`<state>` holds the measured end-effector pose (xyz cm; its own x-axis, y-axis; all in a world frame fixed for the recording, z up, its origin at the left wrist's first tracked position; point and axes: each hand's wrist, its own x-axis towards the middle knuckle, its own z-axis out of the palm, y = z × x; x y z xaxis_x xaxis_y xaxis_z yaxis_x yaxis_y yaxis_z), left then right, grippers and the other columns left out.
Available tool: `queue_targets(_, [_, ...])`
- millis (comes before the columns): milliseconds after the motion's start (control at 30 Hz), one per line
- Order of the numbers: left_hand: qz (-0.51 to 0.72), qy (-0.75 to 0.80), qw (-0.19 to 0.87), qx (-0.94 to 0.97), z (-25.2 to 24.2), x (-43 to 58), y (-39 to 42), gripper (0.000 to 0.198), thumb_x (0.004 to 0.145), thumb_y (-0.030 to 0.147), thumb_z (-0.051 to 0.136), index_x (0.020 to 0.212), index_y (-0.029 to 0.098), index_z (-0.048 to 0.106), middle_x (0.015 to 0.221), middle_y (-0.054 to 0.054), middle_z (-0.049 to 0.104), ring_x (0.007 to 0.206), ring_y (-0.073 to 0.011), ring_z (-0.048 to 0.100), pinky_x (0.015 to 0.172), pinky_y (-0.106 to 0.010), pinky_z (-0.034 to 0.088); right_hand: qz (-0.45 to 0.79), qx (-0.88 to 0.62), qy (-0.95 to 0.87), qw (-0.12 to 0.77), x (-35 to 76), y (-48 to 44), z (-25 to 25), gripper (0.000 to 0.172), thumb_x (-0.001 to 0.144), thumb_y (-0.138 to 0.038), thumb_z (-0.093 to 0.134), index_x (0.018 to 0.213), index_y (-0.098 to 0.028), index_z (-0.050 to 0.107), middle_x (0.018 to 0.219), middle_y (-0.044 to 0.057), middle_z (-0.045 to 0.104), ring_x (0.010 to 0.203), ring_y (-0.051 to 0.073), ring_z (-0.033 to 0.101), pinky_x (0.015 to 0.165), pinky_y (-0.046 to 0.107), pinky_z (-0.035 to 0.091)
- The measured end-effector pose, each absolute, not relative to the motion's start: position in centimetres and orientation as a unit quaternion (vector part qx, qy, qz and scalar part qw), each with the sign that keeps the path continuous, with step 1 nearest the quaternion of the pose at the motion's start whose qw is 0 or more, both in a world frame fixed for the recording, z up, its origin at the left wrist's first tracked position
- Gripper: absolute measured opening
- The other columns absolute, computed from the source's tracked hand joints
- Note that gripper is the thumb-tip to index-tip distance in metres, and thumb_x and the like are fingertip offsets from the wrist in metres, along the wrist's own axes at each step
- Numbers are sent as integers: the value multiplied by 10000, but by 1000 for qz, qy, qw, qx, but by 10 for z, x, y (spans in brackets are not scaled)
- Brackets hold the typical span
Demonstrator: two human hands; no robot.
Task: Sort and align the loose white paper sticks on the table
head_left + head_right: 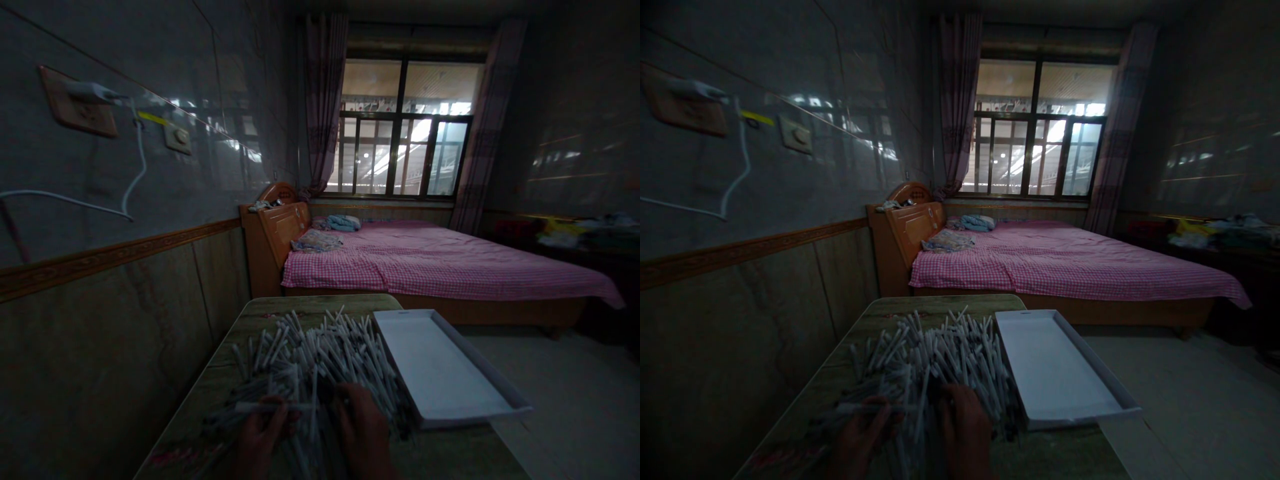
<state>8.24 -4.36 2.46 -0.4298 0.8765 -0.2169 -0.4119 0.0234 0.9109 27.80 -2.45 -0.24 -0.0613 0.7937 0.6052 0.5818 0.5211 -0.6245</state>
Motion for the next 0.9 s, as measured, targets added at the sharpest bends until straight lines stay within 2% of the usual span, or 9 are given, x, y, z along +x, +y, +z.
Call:
queue_targets(133, [649, 523, 494, 247, 18, 83, -44, 684, 258, 641, 966, 711, 217, 679, 608, -10, 770, 591, -247, 751, 548, -320, 586, 96, -460, -774, 425, 271, -33, 5, 187, 936, -164, 618, 1059, -267, 713, 976, 20, 759, 905, 204, 738, 761, 263, 535])
queue_targets(267, [633, 521, 496, 286, 14, 83, -46, 637, 339, 649, 954, 720, 207, 700, 600, 5, 754, 572, -216, 727, 560, -302, 568, 54, -459, -796, 391, 264, -37, 10, 123, 894, -128, 678, 904, -245, 716, 864, 7, 749, 820, 209, 728, 692, 264, 489])
queue_targets(367, [643, 534, 485, 257, 18, 81, -45, 667, 312, 663, 946, 732, 205, 706, 628, -9, 760, 579, -229, 728, 562, -318, 563, 43, -452, -802, 389, 267, -34, 10, 119, 884, -118, 687, 879, -233, 715, 840, 6, 747, 798, 200, 720, 680, 262, 470])
queue_targets(467, [672, 549, 451, 209, 25, 74, -44, 707, 284, 704, 920, 741, 213, 697, 629, -17, 755, 589, -243, 726, 554, -329, 552, 32, -459, -796, 393, 278, -31, 14, 135, 901, -116, 647, 887, -238, 704, 844, 4, 737, 803, 192, 708, 682, 258, 461])
queue_targets(633, [678, 607, 353, 218, 36, 58, -47, 719, 401, 848, 781, 725, 212, 694, 638, -51, 758, 629, -254, 712, 632, -360, 561, -16, -522, -751, 404, 295, -27, 23, 138, 903, -148, 592, 836, -239, 670, 837, 28, 695, 768, 205, 683, 668, 283, 453])
queue_targets(733, [671, 620, 329, 240, 37, 56, -49, 756, 380, 890, 750, 718, 216, 695, 641, -46, 748, 654, -257, 703, 641, -352, 552, -47, -572, -725, 382, 302, -22, 22, 122, 901, -184, 601, 807, -241, 654, 842, 43, 694, 768, 224, 689, 658, 299, 450])
queue_targets(800, [661, 613, 342, 265, 34, 59, -48, 751, 370, 899, 748, 683, 218, 691, 607, -27, 720, 609, -231, 668, 598, -331, 525, -53, -593, -713, 370, 306, -17, 20, 103, 895, -210, 614, 805, -241, 652, 843, 52, 699, 787, 244, 700, 665, 311, 462])
queue_targets(900, [627, 599, 379, 324, 26, 66, -46, 685, 405, 871, 769, 600, 221, 674, 486, 17, 615, 500, -173, 559, 522, -294, 456, -40, -594, -705, 387, 308, -16, 20, 92, 887, -226, 601, 915, -235, 688, 898, 73, 714, 805, 264, 710, 660, 325, 485])
